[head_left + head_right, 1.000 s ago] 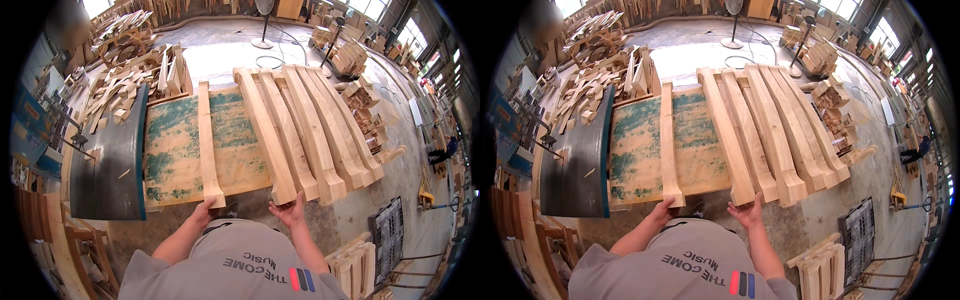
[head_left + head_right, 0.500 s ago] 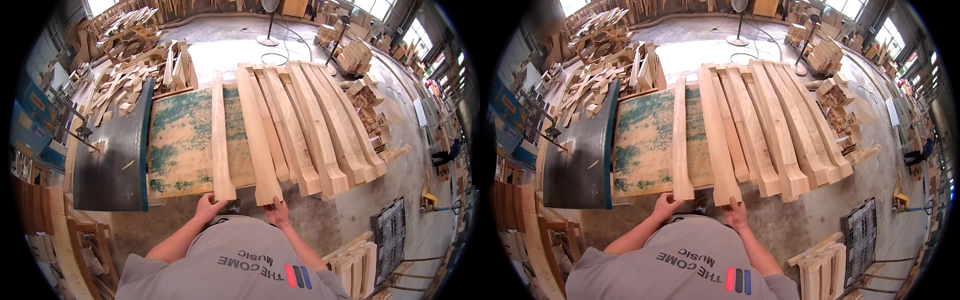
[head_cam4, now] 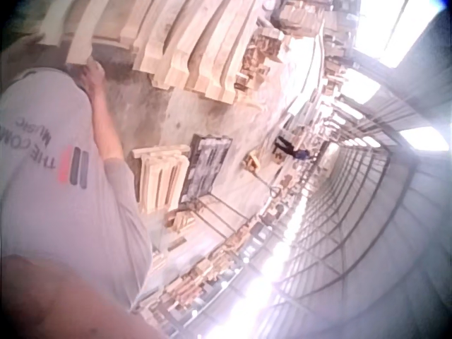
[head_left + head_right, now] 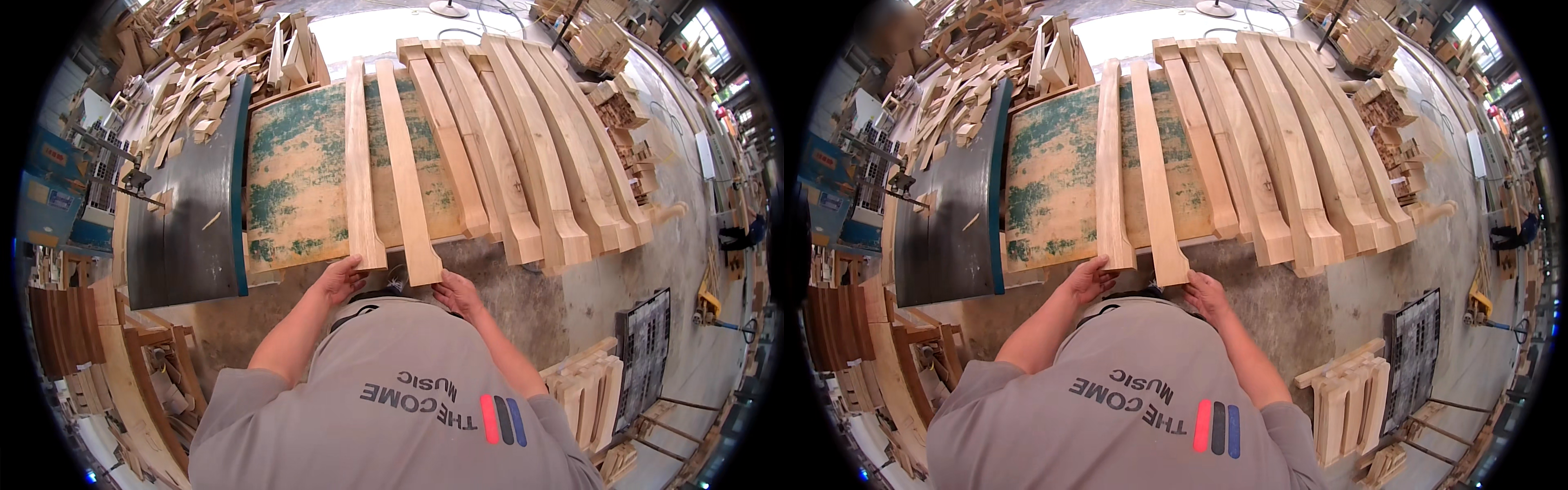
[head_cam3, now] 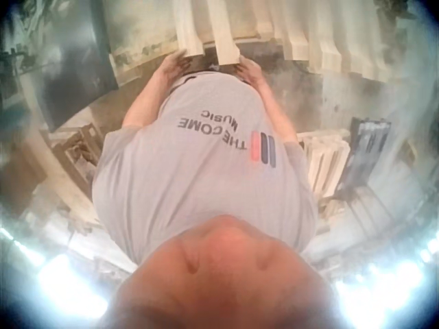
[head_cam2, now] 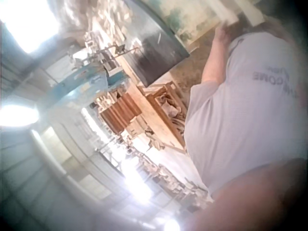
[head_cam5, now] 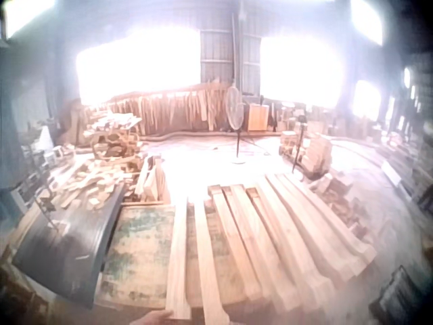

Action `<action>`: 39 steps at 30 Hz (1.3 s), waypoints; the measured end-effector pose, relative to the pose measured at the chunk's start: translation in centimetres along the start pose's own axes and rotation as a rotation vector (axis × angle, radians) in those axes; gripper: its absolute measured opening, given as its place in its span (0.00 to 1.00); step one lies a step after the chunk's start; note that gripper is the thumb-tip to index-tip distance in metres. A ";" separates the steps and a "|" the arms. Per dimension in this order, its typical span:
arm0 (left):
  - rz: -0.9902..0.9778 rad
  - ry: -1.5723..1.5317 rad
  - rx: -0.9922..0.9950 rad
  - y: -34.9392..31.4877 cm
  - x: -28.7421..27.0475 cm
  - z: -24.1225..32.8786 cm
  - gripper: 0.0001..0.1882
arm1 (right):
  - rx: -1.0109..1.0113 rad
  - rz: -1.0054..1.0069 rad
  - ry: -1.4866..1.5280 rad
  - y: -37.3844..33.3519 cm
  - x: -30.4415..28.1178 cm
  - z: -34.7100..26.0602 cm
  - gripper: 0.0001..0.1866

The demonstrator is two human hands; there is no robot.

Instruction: The person picks up curved wooden chair legs from a workbench one by one and stacks them onto a nearby wooden base on the floor.

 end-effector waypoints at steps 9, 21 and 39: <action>0.614 0.942 0.218 -2.4 -0.5 3.3 0.29 | 0.019 0.028 -0.064 -0.1 0.3 -0.3 0.24; 0.012 0.380 0.011 3.7 3.3 -1.1 0.26 | 0.056 0.058 -0.081 -0.6 0.7 0.2 0.26; -0.047 0.605 0.003 3.6 6.8 -3.0 0.23 | -0.146 0.004 0.270 -0.1 0.6 0.6 0.21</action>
Point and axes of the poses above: each hand's wrist, its own y-axis towards the middle knuckle, its own x-axis out of the palm, z = x × y, the point moved 9 cm from there along y, towards the middle knuckle, and after that the axes turned 15 degrees about y, right-handed, at the moved point
